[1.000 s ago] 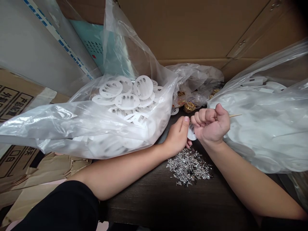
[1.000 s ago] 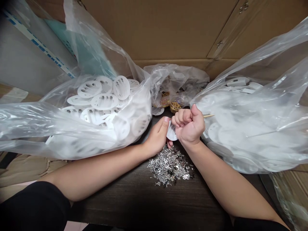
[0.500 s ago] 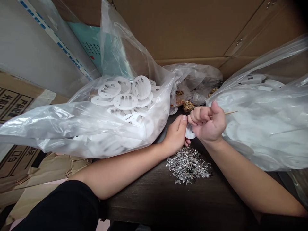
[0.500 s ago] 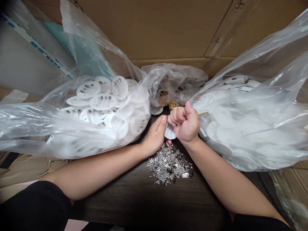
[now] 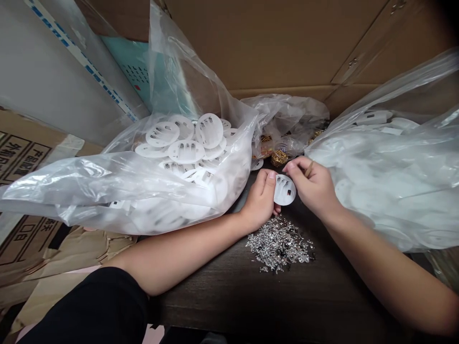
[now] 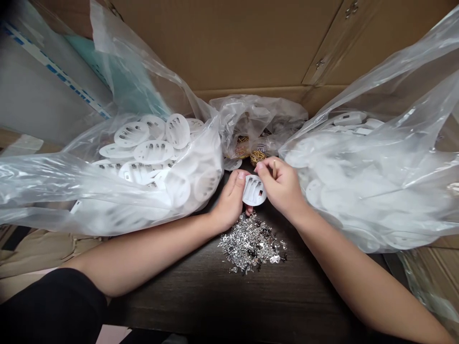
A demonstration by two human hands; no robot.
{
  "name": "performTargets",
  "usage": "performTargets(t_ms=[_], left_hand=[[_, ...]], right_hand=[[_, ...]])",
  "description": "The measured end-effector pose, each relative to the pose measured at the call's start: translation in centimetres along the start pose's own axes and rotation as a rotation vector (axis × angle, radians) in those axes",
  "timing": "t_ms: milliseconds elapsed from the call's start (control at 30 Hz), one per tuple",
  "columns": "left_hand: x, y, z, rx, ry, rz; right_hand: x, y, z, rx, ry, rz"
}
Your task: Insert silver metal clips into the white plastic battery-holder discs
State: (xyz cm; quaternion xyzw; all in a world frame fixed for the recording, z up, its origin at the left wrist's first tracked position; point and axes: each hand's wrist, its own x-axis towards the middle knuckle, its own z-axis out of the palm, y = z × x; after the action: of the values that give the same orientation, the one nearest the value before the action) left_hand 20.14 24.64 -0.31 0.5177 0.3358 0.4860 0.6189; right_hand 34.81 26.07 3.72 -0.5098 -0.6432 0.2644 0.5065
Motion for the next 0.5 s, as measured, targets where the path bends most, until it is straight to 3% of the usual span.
performTargets(t_ms=[500], left_hand=[[-0.1,0.2,-0.1,0.112,-0.024,0.032]], right_hand=[[-1.3,2.1,0.8,0.127,-0.073,0.065]])
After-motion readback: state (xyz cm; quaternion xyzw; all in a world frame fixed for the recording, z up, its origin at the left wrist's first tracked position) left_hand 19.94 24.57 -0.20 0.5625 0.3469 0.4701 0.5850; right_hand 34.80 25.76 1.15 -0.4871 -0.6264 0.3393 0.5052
